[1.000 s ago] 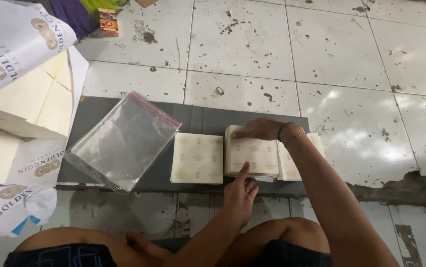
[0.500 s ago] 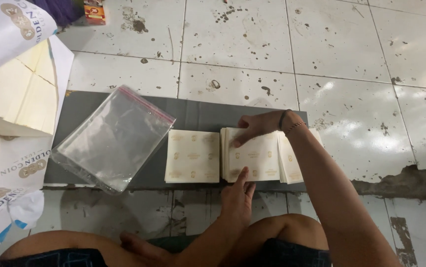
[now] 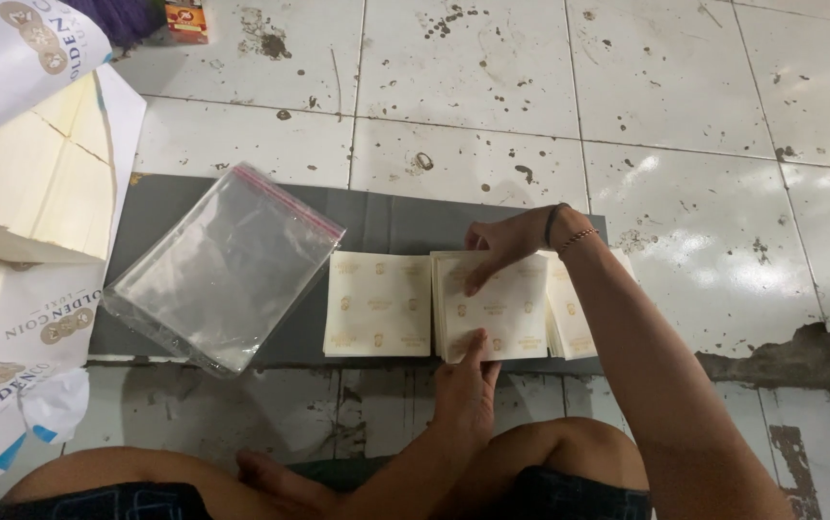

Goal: The person sits on the floor and takes small, square, patterned pads from a white bag. They place the pads on a dark mat, arranging them into neat stacks and aligning the edges by hand.

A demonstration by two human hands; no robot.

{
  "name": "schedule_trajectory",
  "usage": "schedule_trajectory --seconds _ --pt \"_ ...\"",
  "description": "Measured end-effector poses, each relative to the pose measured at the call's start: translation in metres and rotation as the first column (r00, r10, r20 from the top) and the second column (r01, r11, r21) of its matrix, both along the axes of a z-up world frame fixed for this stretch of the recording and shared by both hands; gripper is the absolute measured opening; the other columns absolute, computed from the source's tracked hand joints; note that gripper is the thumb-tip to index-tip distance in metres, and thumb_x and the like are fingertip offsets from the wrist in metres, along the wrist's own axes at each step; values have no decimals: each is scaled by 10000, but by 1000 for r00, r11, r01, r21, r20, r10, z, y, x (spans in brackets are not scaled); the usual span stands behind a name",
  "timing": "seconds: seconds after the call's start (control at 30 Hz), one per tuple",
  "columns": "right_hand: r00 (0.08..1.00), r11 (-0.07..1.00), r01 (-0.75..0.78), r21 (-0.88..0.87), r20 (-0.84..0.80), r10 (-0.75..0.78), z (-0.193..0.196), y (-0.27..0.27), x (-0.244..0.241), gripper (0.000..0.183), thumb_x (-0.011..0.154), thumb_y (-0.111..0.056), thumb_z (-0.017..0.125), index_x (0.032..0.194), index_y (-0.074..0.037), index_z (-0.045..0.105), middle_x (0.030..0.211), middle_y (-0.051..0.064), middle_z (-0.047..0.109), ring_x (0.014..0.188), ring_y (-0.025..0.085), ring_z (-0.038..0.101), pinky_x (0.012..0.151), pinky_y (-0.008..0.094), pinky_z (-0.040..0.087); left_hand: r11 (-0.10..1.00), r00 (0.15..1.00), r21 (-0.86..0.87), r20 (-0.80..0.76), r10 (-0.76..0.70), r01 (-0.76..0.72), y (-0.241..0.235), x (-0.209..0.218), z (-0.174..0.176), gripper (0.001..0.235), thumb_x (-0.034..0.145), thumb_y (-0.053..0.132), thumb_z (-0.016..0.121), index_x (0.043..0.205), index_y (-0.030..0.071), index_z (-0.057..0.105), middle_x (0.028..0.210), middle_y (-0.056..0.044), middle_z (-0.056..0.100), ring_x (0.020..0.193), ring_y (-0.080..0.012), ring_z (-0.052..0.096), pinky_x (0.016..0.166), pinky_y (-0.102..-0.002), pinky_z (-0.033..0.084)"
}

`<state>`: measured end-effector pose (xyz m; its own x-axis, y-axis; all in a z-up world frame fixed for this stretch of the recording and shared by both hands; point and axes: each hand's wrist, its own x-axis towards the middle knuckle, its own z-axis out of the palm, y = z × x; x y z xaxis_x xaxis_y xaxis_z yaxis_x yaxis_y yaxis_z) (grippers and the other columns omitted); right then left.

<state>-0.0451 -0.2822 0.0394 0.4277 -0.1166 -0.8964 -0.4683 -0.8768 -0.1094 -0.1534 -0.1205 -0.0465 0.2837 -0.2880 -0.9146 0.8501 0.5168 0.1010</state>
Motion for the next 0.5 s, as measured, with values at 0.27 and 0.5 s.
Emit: schedule_trajectory --seconds 0.27,0.5 --pt "995 997 54 -56 -78 -58 5 7 6 949 613 -647 717 1423 -282 384 1353 -15 541 1199 208 523 975 387 441 998 999 32 5 -53 53 0 0 -5 520 849 140 756 1268 -57 520 1367 -167 603 1273 -254 607 1177 -377 463" --pt "987 987 17 -160 -152 -41 21 17 10 1000 617 -705 678 1481 -327 341 1462 19 482 1301 246 473 1006 443 448 997 997 20 2 -78 78 6 4 13 459 871 123 739 1214 -94 523 1387 -168 595 1324 -238 584 1201 -355 433"
